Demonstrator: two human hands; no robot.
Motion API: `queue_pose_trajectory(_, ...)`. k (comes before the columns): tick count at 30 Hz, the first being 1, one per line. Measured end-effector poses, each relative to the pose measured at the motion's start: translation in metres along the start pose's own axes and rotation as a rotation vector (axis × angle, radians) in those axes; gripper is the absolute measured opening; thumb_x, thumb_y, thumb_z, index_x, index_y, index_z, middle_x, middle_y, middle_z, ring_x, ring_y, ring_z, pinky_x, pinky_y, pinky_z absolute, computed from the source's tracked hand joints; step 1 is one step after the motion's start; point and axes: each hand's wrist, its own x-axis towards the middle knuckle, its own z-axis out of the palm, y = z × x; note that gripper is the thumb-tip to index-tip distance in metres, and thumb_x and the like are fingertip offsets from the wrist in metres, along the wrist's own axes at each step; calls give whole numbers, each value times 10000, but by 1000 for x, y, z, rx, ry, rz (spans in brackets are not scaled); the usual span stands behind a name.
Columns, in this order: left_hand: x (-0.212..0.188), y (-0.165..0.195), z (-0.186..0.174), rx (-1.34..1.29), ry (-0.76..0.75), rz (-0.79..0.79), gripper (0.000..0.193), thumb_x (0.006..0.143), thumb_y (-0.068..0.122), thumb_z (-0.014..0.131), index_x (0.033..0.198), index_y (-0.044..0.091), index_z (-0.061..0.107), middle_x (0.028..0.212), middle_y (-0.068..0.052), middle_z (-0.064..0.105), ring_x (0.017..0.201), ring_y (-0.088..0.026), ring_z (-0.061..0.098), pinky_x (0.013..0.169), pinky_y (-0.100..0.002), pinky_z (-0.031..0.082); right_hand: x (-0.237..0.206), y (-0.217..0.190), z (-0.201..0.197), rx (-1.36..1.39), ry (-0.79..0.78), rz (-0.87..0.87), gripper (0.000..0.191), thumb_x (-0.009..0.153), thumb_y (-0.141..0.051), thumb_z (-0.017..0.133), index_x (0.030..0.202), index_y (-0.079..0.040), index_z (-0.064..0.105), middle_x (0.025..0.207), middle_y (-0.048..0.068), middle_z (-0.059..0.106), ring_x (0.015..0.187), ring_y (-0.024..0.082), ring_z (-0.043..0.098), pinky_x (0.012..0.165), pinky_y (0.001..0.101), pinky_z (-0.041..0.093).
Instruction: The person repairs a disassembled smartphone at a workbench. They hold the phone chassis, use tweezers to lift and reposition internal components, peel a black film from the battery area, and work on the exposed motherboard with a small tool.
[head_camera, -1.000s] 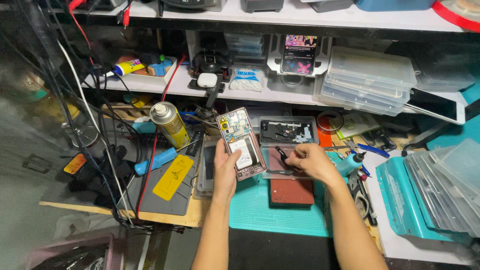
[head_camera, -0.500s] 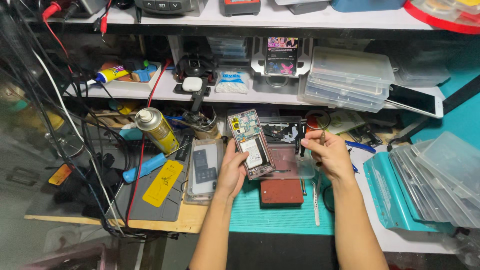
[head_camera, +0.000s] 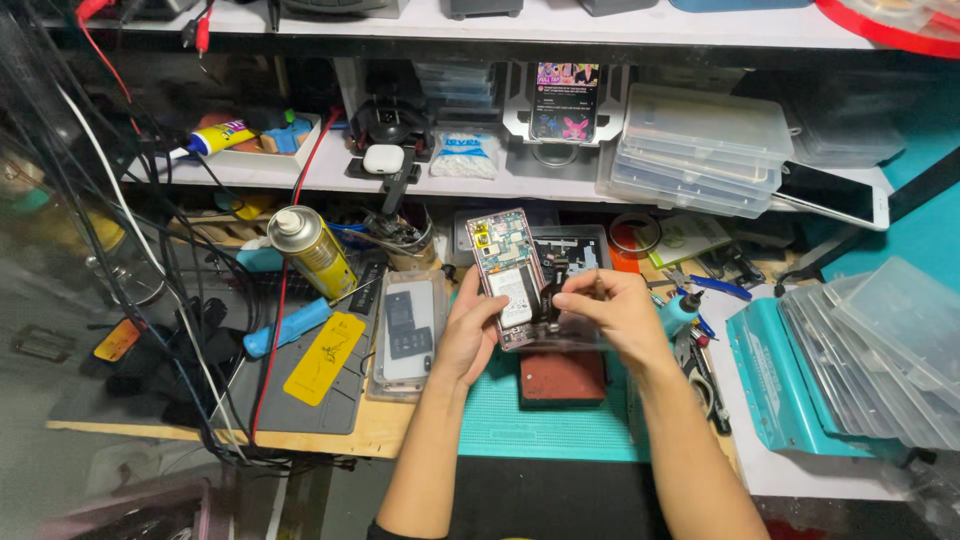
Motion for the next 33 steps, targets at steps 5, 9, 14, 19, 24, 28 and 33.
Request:
queue_pose_trajectory(5,2,0,3,17,-16,-56,580,979,19,559,1532,35,384,1325,-159,644,1188,-231,645,988,-365,536,2,-5,18,-24,-121,-48,113,797,-63,827,866,-3,761,700,0,691,598,63,598,530,236,473)
queue_pose_trajectory(9,2,3,3,12,-32,-86,571,988,31,572,1528,27,384,1298,-169,652,1162,-227,656,964,-361,545,3,-6,22,-76,-113,-59,108,800,-60,835,871,-10,770,707,-1,682,614,60,575,546,237,434)
queue_pose_trajectory(14,6,2,3,-11,-22,-83,563,985,35,566,1520,23,392,1338,-154,629,1200,-221,640,990,-354,544,7,0,18,-99,-98,-63,104,803,-64,834,873,-16,774,720,-17,691,628,39,575,554,219,432)
queue_pose_trajectory(19,11,2,-5,33,63,9,533,987,18,542,1503,-2,412,1365,-156,615,1219,-224,630,1005,-354,538,26,9,-17,-60,83,-103,132,823,-86,812,931,-31,760,721,-38,674,621,31,539,544,219,374)
queue_pose_trajectory(24,16,11,-20,104,127,153,513,980,-19,520,1482,5,415,1341,-159,627,1204,-229,645,1013,-366,544,47,30,-51,-462,9,-167,197,817,-126,816,969,-4,791,611,-41,519,589,53,442,537,268,368)
queue_pose_trajectory(28,17,12,-28,102,181,176,507,986,-25,505,1484,15,419,1307,-171,645,1167,-238,661,982,-373,550,60,56,-28,-491,-250,-108,206,818,-140,799,944,21,770,581,-30,481,591,58,444,539,292,405)
queue_pose_trajectory(33,14,16,-30,111,196,153,494,981,-22,501,1468,11,431,1285,-183,659,1147,-249,675,959,-378,559,63,55,-18,-624,-158,-152,264,886,-195,785,835,44,683,600,78,511,602,128,474,581,331,443)
